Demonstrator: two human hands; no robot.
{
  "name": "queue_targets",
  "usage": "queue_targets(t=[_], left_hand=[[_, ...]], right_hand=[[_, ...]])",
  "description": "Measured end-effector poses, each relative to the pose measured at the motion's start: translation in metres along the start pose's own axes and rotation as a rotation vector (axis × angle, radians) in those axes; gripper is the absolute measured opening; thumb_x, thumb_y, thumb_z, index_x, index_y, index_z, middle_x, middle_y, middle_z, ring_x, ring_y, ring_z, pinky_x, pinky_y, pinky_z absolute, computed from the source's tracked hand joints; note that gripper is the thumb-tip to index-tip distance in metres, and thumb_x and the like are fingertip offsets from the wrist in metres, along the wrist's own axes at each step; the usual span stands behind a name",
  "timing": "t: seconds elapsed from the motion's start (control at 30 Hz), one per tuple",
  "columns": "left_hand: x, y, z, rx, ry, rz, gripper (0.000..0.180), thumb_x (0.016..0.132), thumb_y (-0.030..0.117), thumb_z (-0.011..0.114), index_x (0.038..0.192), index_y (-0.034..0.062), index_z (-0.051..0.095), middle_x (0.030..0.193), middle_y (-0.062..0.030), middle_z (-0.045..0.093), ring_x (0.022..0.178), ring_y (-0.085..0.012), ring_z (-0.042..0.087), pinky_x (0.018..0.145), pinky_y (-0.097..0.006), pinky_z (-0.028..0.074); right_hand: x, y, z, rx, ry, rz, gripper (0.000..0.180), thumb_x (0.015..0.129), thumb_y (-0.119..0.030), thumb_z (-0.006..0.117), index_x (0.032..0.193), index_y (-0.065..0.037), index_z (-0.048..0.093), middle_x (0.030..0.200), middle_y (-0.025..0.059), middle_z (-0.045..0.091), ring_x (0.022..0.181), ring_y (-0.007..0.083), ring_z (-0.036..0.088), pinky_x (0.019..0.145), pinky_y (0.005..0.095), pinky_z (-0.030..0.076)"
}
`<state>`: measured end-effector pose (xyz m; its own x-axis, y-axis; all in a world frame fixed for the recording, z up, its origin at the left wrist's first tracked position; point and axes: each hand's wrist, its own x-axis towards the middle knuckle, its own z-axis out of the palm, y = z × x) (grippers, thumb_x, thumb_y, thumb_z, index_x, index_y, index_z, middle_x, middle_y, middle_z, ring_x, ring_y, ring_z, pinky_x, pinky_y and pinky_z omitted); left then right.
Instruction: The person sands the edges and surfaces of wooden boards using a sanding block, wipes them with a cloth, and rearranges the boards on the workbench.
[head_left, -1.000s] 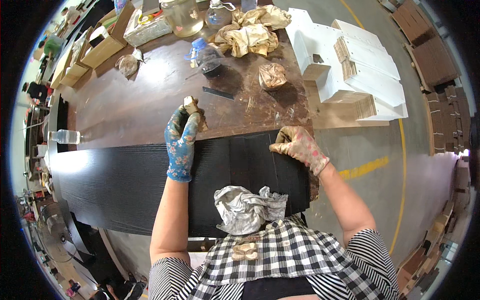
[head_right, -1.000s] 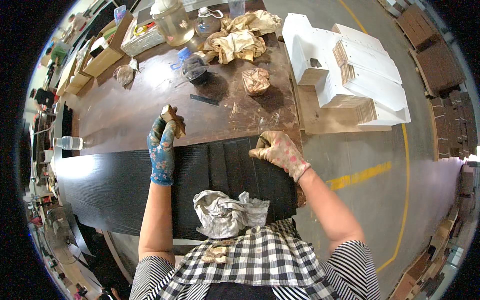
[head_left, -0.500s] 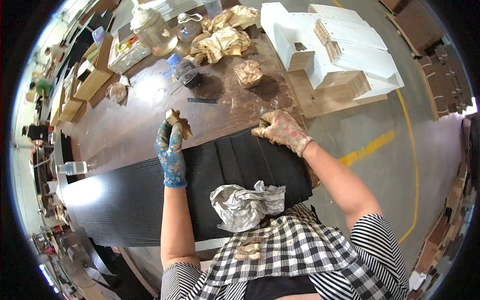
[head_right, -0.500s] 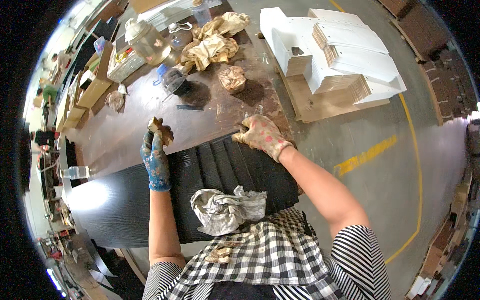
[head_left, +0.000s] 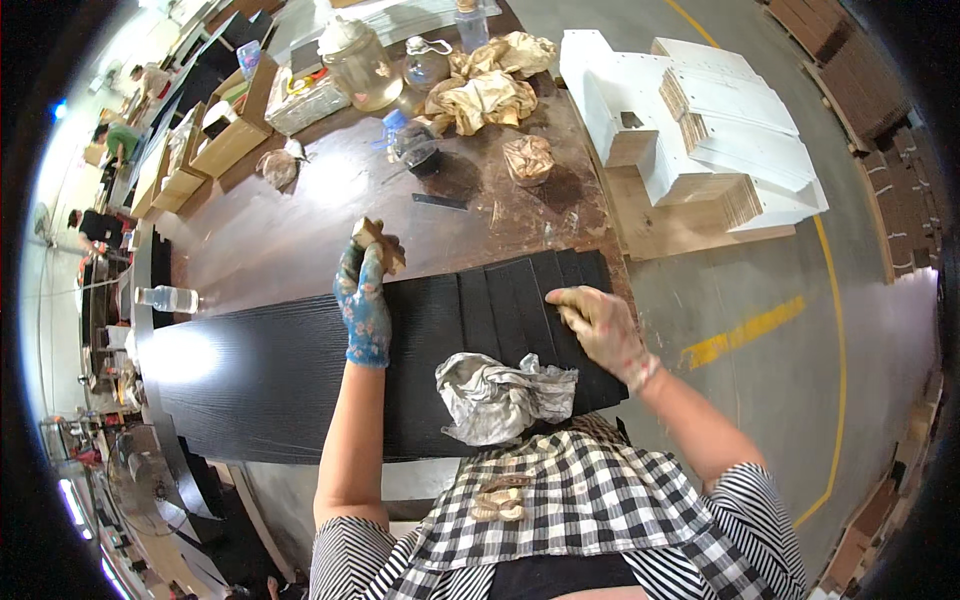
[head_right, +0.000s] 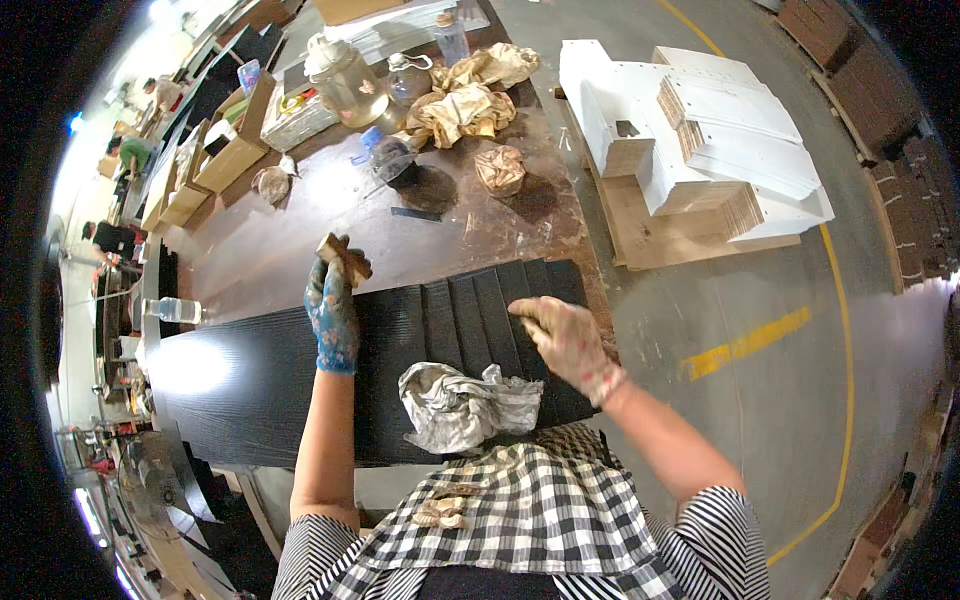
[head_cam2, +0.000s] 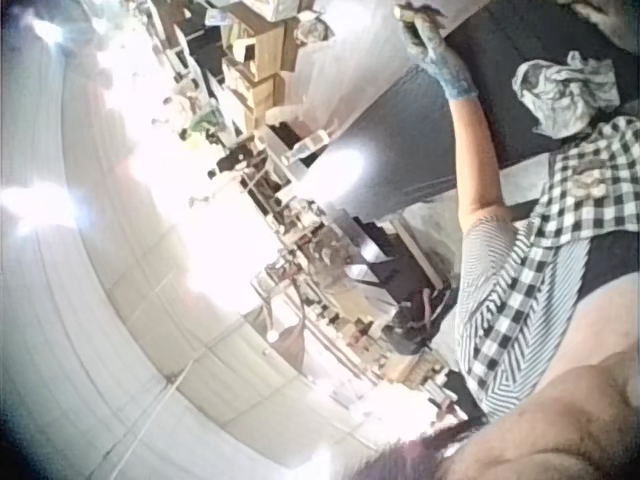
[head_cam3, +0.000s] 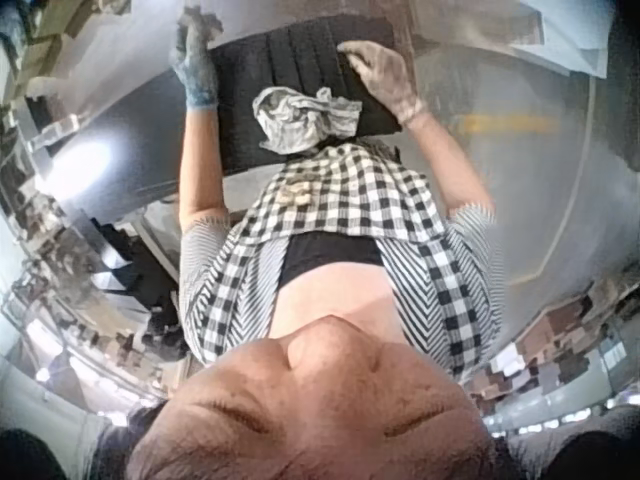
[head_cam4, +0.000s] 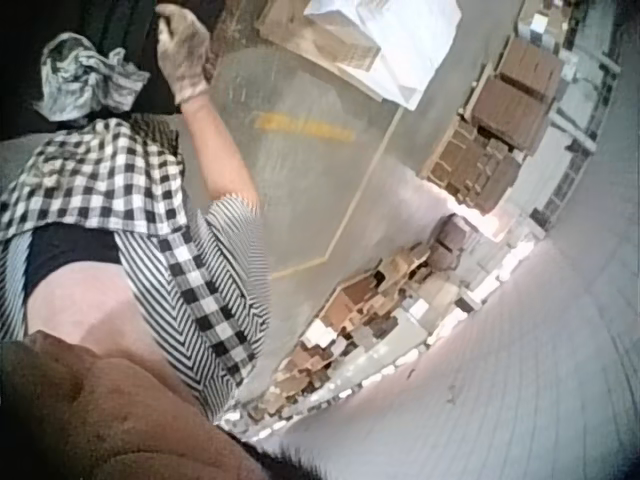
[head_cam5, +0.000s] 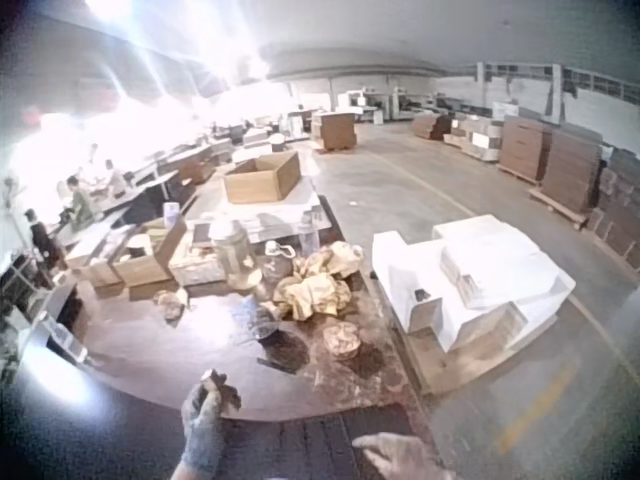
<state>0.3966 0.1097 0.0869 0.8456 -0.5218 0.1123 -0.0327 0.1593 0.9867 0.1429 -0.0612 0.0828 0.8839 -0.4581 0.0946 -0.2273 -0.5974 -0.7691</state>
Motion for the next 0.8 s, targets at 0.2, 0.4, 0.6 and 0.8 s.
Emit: queue_targets(t=[0.2, 0.4, 0.6, 0.8], left_hand=[[-0.021, -0.001, -0.009, -0.032, 0.013, 0.027, 0.041, 0.096, 0.02, 0.056, 0.129, -0.0043, 0.052, 0.126, -0.0139, 0.058, 0.102, -0.0204, 0.061, 0.091, -0.034, 0.049], [-0.021, 0.002, 0.0, -0.051, 0.025, 0.003, 0.038, 0.092, 0.014, 0.061, 0.126, -0.004, 0.056, 0.105, -0.0091, 0.064, 0.093, -0.0155, 0.061, 0.084, -0.03, 0.051], [-0.025, 0.0, -0.003, -0.035, 0.019, -0.011, 0.037, 0.093, 0.014, 0.061, 0.126, -0.0018, 0.057, 0.106, -0.0087, 0.065, 0.094, -0.0142, 0.061, 0.084, -0.029, 0.051], [-0.023, -0.003, -0.002, -0.013, 0.023, -0.007, 0.037, 0.093, 0.013, 0.061, 0.126, -0.0009, 0.057, 0.108, -0.0091, 0.065, 0.097, -0.015, 0.062, 0.086, -0.03, 0.051]], right_hand=[[-0.042, 0.004, 0.009, -0.588, -0.079, -0.369, 0.056, 0.08, -0.005, 0.057, 0.134, -0.018, 0.053, 0.145, -0.0017, 0.048, 0.128, 0.0322, 0.046, 0.098, 0.045, 0.044], [-0.023, 0.007, 0.001, -0.662, -0.131, -0.38, 0.058, 0.079, -0.006, 0.058, 0.136, -0.017, 0.052, 0.145, -0.0003, 0.047, 0.13, 0.0327, 0.045, 0.1, 0.0444, 0.041], [-0.033, 0.012, 0.008, -0.684, -0.072, -0.415, 0.06, 0.076, -0.005, 0.06, 0.135, -0.013, 0.053, 0.137, 0.0033, 0.054, 0.124, 0.03, 0.05, 0.095, 0.0429, 0.045], [0.009, 0.011, 0.008, -0.109, 0.12, -0.065, 0.023, 0.086, -0.011, 0.061, 0.108, -0.007, 0.062, 0.099, 0.0149, 0.065, 0.081, 0.0333, 0.065, 0.073, 0.0432, 0.052]])
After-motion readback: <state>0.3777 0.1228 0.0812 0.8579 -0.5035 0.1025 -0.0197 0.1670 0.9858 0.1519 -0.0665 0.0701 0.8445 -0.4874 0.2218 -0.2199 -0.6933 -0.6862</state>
